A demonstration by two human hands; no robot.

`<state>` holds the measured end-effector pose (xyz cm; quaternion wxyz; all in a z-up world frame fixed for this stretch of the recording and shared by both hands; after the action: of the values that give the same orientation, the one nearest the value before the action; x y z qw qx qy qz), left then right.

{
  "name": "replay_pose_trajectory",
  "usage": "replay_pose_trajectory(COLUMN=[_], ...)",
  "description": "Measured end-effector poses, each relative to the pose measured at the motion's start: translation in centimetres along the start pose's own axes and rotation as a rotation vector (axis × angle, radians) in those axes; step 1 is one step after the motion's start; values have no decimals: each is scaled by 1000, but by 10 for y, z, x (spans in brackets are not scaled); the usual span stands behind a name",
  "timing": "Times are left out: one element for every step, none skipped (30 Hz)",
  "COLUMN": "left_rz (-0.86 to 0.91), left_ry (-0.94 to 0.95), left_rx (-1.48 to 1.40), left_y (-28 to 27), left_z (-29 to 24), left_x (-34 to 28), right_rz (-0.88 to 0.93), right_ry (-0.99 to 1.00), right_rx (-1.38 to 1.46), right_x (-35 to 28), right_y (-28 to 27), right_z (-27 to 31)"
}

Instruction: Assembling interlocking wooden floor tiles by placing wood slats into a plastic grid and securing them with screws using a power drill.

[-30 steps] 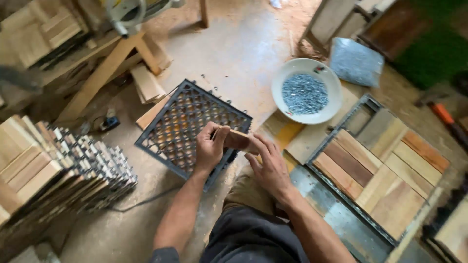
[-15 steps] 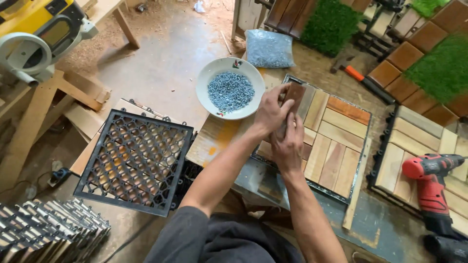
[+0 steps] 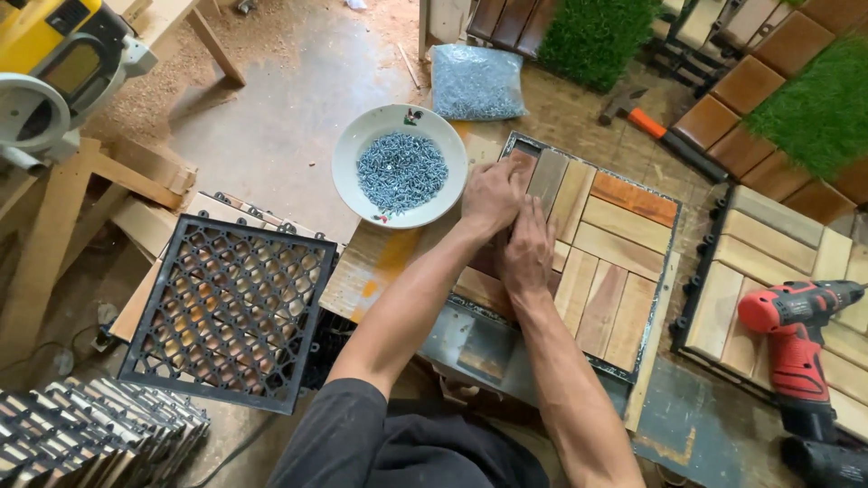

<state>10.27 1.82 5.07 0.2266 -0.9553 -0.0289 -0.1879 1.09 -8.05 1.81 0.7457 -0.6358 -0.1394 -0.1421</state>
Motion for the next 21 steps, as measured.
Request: replay_pose_trajectory(left_rz=[5,143,281,282,290,302,306,288,269,274,241,216,228,212,196,198,236,272,273,310,346], left_ry=[5,-220,-446,-449,-515,-582,-585,-634,-682,-677,-672,-670,-668,-634,-599,-602,-576,-557,-567,-540,-514], left_rx=[3,10,18,21,33,46,48,5,-38,-34,-54,-79,-81,-127,-172,-171,-95,-19,-17,33,83], left_y=[-10,-6,-4,3,9,17,19,19,19,22,24,30,17,0,-18,-9,1,10,12,15,19], left_z=[-17,-14,-11,-6,4,14,23,35,47,54,62,68,44,18,-8,5,16,29,31,29,28], left_x=[6,8,3,11,15,18,15,17,19,21,24,23,19,20,21,22,24,22,14,16,18], right_rz=[-3,-37,-72,-69,-104,-139,-135,-170,-204,-209,-256,-299,-300,-278,-255,-253,-169,-77,-67,3,73], right_ry=[7,3,-2,-1,-33,-62,-58,-69,-81,-75,-78,-78,-69,-33,3,5,3,0,-1,17,34], right_rx=[3,49,95,97,167,236,237,282,327,328,355,375,368,379,389,390,251,114,117,83,48], right_x=[1,1,1,2,3,3,-4,-4,-4,-3,-2,-4,-6,-3,-1,3,8,9,3,6,9], right_y=[-2,-8,-14,-17,-23,-30,-31,-35,-39,-45,-53,-63,-65,-63,-61,-55,-42,-27,-27,-21,-16], right_z=[2,3,5,4,6,7,5,5,4,7,10,9,8,6,4,2,4,5,6,7,7])
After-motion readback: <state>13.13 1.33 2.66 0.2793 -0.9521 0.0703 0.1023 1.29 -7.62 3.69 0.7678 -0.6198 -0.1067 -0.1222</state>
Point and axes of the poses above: each hand's wrist, its own x-axis towards the middle knuckle, its own y-axis out of the palm, z = x × y, the point moved 9 cm from there along x, towards the middle knuckle, and after that the axes turned 13 degrees about -x, right-handed, at the moved point
